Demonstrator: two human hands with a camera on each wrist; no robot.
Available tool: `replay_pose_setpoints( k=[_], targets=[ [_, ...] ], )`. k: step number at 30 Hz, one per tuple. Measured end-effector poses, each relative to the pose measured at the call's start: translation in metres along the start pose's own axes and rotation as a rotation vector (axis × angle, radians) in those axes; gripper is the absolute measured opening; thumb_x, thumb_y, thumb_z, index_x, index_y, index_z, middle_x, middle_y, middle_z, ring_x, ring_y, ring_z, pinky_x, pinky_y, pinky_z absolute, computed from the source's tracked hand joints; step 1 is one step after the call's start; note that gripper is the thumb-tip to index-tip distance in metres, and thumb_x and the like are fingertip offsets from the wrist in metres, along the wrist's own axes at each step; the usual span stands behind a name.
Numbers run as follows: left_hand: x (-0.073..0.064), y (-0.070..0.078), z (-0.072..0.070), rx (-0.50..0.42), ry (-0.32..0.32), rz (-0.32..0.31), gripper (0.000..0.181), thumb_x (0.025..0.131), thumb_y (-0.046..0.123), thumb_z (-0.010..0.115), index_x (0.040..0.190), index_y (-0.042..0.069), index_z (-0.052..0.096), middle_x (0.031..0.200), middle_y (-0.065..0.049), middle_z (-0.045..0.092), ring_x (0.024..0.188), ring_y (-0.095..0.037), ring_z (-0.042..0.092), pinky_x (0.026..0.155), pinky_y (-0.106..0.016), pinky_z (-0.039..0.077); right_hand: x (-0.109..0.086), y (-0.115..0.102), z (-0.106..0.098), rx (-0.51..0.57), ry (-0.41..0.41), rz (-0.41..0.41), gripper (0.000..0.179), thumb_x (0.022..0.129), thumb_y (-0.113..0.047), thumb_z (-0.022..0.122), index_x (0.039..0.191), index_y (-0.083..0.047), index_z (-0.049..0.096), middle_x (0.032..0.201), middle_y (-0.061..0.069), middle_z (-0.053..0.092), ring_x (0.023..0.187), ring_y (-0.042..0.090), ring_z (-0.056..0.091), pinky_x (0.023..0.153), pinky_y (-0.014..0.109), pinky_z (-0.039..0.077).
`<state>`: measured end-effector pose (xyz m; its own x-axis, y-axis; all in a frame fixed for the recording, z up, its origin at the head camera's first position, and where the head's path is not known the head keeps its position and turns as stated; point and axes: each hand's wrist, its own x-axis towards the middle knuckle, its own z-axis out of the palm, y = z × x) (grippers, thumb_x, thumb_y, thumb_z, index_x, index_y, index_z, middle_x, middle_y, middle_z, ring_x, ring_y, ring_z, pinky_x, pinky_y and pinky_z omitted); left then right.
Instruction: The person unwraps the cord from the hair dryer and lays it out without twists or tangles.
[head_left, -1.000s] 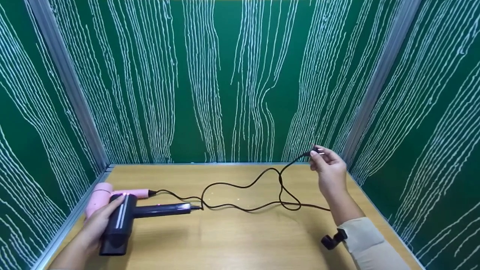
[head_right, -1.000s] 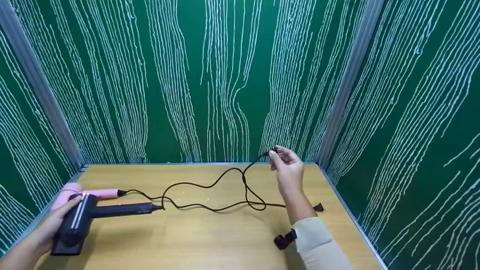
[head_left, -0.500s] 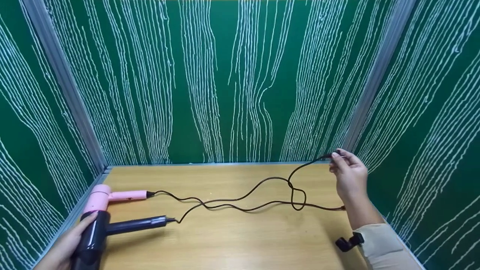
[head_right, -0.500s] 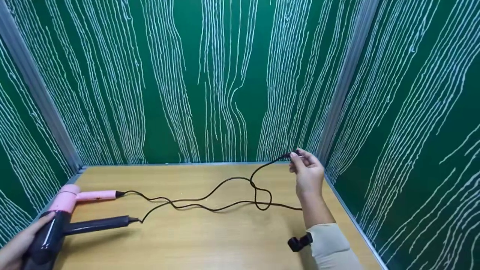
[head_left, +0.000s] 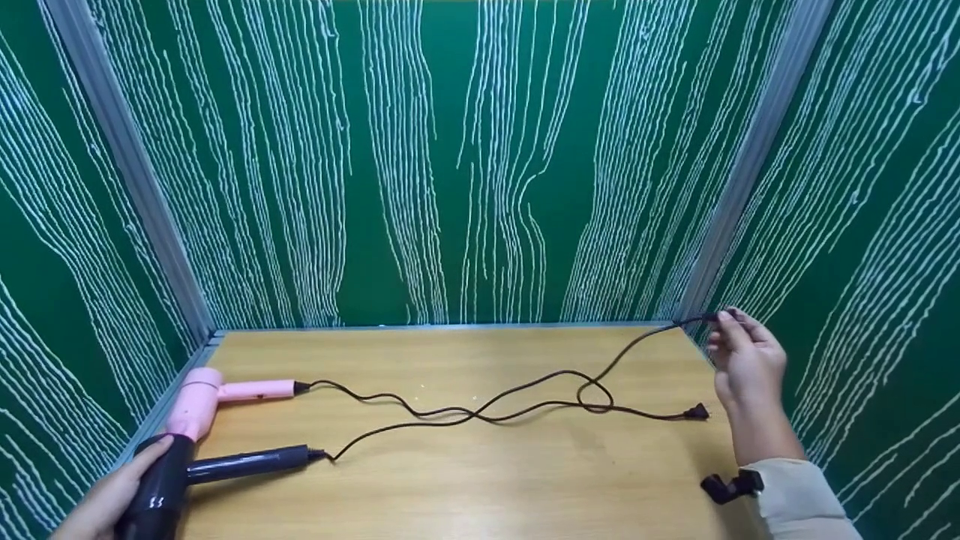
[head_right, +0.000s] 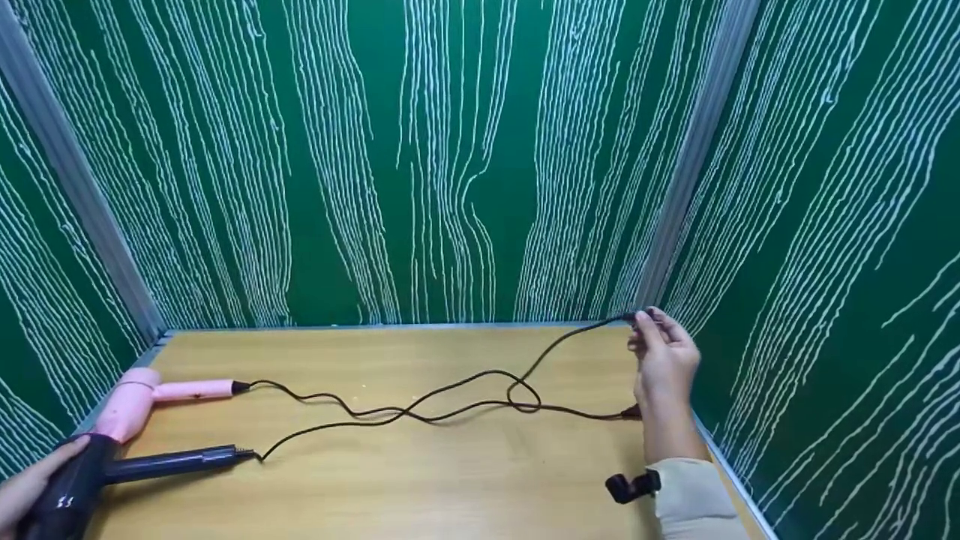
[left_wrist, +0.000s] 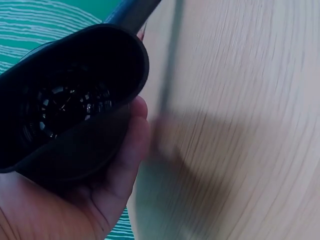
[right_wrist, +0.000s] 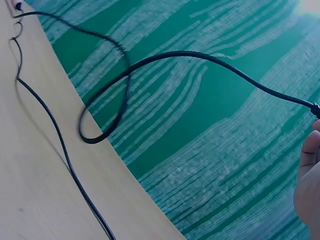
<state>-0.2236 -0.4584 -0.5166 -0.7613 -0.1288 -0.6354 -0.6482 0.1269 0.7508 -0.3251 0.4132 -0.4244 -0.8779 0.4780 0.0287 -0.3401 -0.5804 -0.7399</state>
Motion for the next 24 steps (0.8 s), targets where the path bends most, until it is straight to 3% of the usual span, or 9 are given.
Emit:
replay_pose_setpoints(
  k=[4, 8, 14, 17, 21, 24],
  targets=[
    [-0.005, -0.009, -0.002, -0.041, 0.025, 0.000, 0.134, 0.102, 0.092, 0.042, 0.171, -0.007, -0.016, 0.142, -0.040, 0.041, 0.113, -0.042, 0.065, 0.101, -0.049, 0.067, 0.007, -0.012, -0.019, 0.052, 0.068, 0.045, 0.027, 0.100, -0.009, 0.088, 0.124, -0.011, 0.078, 0.100, 0.004, 0.082, 0.075, 0.016, 0.073, 0.064, 0.025, 0.063],
    [-0.003, -0.005, -0.005, -0.040, 0.075, -0.069, 0.133, 0.102, 0.092, 0.038, 0.171, -0.008, -0.017, 0.148, -0.042, 0.031, 0.114, -0.044, 0.064, 0.101, -0.050, 0.068, 0.013, -0.018, -0.038, 0.054, 0.127, 0.078, 0.029, 0.100, -0.015, 0.089, 0.127, -0.015, 0.078, 0.104, 0.002, 0.082, 0.081, 0.017, 0.071, 0.067, 0.025, 0.064],
    [-0.005, 0.000, -0.012, -0.028, 0.123, -0.098, 0.139, 0.096, 0.099, 0.041, 0.174, -0.004, -0.012, 0.148, -0.041, 0.032, 0.114, -0.045, 0.065, 0.101, -0.050, 0.069, 0.020, -0.021, -0.062, 0.073, 0.213, 0.109, 0.026, 0.102, -0.019, 0.088, 0.126, -0.018, 0.078, 0.105, 0.000, 0.083, 0.081, 0.015, 0.071, 0.067, 0.026, 0.064],
    [-0.008, 0.002, -0.013, -0.034, 0.138, -0.106, 0.138, 0.097, 0.098, 0.039, 0.174, -0.003, -0.015, 0.151, -0.040, 0.029, 0.118, -0.047, 0.062, 0.103, -0.051, 0.068, 0.023, -0.023, -0.071, 0.086, 0.236, 0.131, 0.028, 0.101, -0.021, 0.088, 0.127, -0.021, 0.077, 0.109, -0.003, 0.081, 0.086, 0.014, 0.069, 0.072, 0.025, 0.065],
    [-0.007, 0.003, -0.014, -0.016, 0.218, -0.130, 0.131, 0.102, 0.092, 0.035, 0.174, -0.004, -0.017, 0.154, -0.039, 0.028, 0.124, -0.049, 0.058, 0.103, -0.049, 0.068, 0.024, -0.027, -0.084, 0.083, 0.279, 0.159, 0.031, 0.100, -0.024, 0.089, 0.129, -0.025, 0.076, 0.117, -0.007, 0.079, 0.094, 0.011, 0.068, 0.079, 0.022, 0.065],
    [-0.007, 0.003, -0.016, 0.012, 0.242, -0.135, 0.130, 0.102, 0.092, 0.034, 0.173, -0.005, -0.015, 0.153, -0.040, 0.030, 0.125, -0.049, 0.059, 0.102, -0.048, 0.068, 0.025, -0.029, -0.095, 0.063, 0.319, 0.183, 0.030, 0.101, -0.028, 0.088, 0.128, -0.029, 0.077, 0.123, -0.010, 0.076, 0.096, 0.010, 0.067, 0.081, 0.021, 0.065]
  ],
)
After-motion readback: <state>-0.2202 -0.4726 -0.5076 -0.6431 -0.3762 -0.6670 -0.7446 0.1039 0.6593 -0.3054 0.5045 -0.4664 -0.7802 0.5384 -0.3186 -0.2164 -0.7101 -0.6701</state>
